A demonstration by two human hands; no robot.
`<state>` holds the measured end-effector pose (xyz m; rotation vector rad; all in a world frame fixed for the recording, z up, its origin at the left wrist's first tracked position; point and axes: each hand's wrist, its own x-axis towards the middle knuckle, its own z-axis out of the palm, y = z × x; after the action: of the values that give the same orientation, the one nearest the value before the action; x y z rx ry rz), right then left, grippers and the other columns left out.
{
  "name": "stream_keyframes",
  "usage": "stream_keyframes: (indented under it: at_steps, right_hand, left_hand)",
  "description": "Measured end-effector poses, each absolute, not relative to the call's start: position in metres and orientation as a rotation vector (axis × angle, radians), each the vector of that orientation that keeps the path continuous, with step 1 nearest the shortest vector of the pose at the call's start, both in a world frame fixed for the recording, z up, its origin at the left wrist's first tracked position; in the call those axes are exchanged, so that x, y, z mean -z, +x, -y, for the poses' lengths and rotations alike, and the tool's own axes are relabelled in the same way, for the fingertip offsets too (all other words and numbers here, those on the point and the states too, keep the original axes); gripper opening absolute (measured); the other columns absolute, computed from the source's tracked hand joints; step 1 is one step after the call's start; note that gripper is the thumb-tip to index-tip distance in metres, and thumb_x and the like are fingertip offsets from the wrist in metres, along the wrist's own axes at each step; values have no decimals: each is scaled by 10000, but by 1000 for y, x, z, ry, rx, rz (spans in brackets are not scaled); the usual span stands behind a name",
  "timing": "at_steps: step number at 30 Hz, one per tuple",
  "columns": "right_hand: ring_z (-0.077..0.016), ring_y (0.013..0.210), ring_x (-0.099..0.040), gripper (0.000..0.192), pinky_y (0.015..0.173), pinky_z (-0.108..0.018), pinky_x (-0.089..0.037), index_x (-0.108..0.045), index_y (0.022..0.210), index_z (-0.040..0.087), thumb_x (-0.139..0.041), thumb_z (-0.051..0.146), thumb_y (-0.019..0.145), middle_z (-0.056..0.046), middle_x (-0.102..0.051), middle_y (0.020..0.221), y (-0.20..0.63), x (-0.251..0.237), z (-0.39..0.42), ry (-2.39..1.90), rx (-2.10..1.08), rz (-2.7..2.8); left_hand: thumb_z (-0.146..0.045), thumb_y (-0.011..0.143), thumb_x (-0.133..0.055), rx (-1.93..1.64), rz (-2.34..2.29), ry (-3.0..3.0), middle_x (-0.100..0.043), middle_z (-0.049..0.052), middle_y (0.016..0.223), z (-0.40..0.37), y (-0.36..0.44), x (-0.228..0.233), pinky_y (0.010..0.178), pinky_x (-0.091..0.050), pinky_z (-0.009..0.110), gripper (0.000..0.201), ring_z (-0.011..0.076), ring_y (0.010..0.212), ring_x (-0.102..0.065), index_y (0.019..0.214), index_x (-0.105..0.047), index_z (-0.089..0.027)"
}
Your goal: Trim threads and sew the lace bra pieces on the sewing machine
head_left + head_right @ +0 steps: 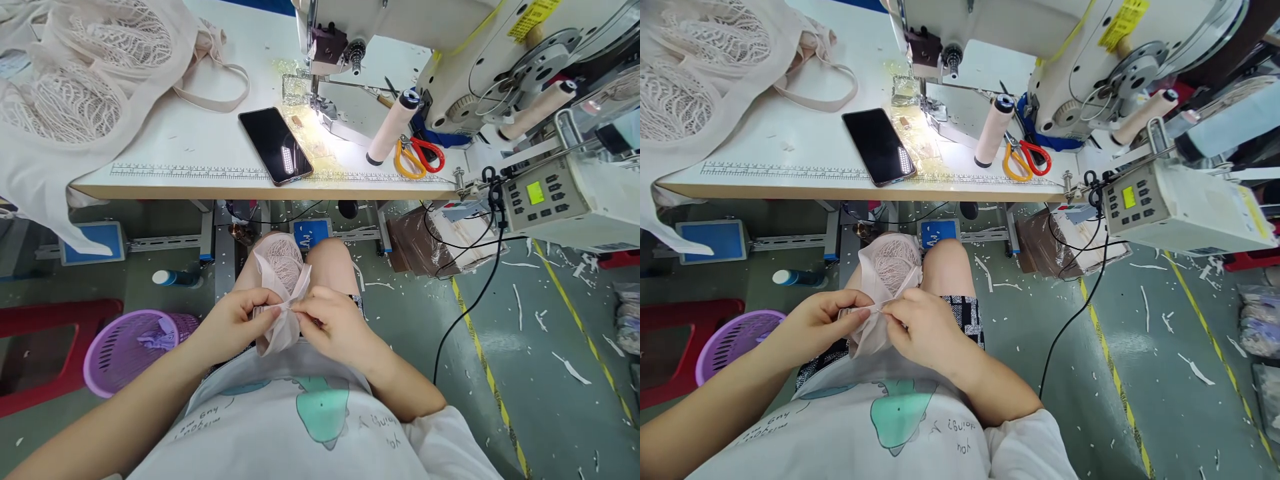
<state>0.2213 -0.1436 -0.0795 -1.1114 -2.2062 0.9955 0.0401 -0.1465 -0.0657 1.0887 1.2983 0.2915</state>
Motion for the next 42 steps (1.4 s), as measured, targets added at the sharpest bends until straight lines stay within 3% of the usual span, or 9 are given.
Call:
stream_keyframes:
  at_steps: [4, 11, 15, 21, 27, 36, 42]
  right_hand:
    - [-122, 635, -489, 217, 574, -224, -381, -642, 841, 148, -432, 176, 793, -29, -510, 661, 217, 79, 144, -1145, -947, 2273]
    - [-130, 638, -504, 197, 569, -234, -381, -570, 755, 144, -384, 175, 810, -37, -556, 693, 208, 80, 147, -1173, -850, 2284]
    - [-128, 674, -517, 175, 597, -224, -400, -547, 783, 152, -379, 177, 827, -36, -570, 716, 201, 86, 150, -1101, -868, 2129]
    - [-127, 691, -518, 165, 603, -227, -427, -550, 837, 162, -388, 190, 843, -50, -574, 737, 193, 97, 152, -991, -820, 1942]
    - [-141, 697, -522, 186, 599, -253, -449, -564, 848, 157, -384, 204, 850, -67, -578, 743, 192, 99, 152, -964, -784, 1906]
    - [-131, 664, -496, 165, 580, -249, -438, -584, 819, 146, -422, 166, 840, -62, -530, 710, 187, 104, 150, -947, -747, 1771]
    - [-131, 653, -483, 156, 564, -247, -431, -587, 823, 137, -431, 122, 827, -56, -516, 684, 186, 107, 138, -872, -562, 1732]
  left_hand:
    - [-392, 768, -424, -267, -1430, 1646, -592, 10, 630, 147, 38, 65, 523, -398, 155, 304, 81, 550, -539, 728, -584, -136]
    - [-256, 819, -360, -434, -1388, 2618, -613, 20, 661, 147, 35, 65, 584, -324, 214, 308, 98, 583, -482, 693, -628, -174]
    - [-227, 796, -384, -524, -1347, 2678, -644, 34, 770, 151, 32, 68, 591, -373, 190, 262, 102, 661, -538, 722, -628, -170]
    - [-228, 761, -454, -667, -1466, 2418, -667, 28, 851, 159, 30, 80, 752, -465, 178, 197, 102, 811, -595, 678, -626, -180]
    - [-123, 715, -515, -958, -1372, 2402, -657, 44, 846, 162, 34, 82, 746, -464, 179, 103, 100, 806, -582, 703, -610, -163]
    - [-228, 730, -457, -701, -1524, 2163, -654, 54, 788, 156, 37, 71, 690, -468, 192, 181, 115, 734, -589, 740, -622, -155]
    - [-183, 740, -464, -1026, -1413, 2396, -659, 46, 778, 146, 41, 77, 693, -456, 171, 174, 98, 734, -581, 675, -622, -149]
